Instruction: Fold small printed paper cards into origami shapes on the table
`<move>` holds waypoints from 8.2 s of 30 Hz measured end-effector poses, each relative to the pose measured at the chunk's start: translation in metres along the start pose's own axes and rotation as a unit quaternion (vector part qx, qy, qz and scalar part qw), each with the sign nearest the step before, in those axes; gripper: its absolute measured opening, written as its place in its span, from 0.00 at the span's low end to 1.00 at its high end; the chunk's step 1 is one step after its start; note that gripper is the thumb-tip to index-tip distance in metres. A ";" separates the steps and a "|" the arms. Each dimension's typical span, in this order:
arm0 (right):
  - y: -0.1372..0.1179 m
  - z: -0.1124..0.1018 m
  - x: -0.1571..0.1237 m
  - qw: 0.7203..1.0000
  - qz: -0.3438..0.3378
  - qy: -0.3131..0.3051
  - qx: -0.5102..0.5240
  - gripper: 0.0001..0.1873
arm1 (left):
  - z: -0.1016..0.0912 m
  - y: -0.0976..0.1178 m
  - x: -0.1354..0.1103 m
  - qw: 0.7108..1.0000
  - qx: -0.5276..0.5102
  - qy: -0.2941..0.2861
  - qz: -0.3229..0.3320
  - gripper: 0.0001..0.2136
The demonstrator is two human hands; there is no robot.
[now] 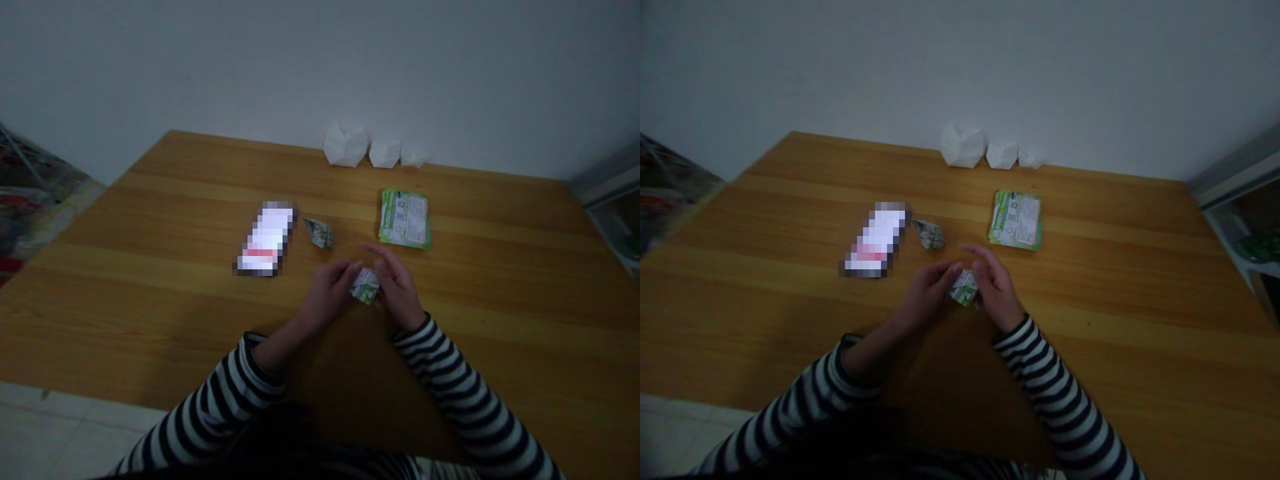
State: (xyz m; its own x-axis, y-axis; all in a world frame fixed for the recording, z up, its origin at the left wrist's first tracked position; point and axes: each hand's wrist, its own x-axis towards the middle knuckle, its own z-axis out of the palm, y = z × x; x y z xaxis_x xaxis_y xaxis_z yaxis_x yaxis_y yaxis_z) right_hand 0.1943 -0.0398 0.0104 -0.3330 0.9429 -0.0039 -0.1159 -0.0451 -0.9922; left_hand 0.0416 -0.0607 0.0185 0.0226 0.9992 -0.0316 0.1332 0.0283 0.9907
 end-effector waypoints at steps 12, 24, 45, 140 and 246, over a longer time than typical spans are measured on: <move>0.002 -0.005 0.000 0.998 -0.047 -0.017 -0.025 0.16 | -0.008 0.007 0.000 0.998 -0.026 0.032 0.049 0.10; 0.005 -0.010 0.000 0.998 -0.046 -0.022 -0.039 0.18 | -0.013 0.009 0.002 0.998 0.003 -0.003 0.061 0.08; 0.006 -0.011 -0.002 0.994 -0.081 0.005 -0.072 0.12 | -0.016 0.012 0.003 0.999 0.005 0.003 0.052 0.07; -0.002 0.001 0.001 0.995 -0.037 0.012 -0.092 0.21 | 0.000 0.002 -0.001 0.999 0.021 -0.029 -0.014 0.23; 0.005 -0.011 0.007 0.999 -0.011 0.041 -0.029 0.19 | -0.016 -0.002 0.010 0.997 0.066 0.020 0.031 0.09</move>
State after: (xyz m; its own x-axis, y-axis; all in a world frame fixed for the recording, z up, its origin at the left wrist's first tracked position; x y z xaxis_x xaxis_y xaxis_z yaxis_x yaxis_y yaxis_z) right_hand 0.2017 -0.0296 0.0037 -0.2530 0.9674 0.0100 -0.0672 -0.0073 -0.9977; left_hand 0.0254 -0.0506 0.0181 -0.0038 0.9993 0.0371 0.2618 -0.0348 0.9645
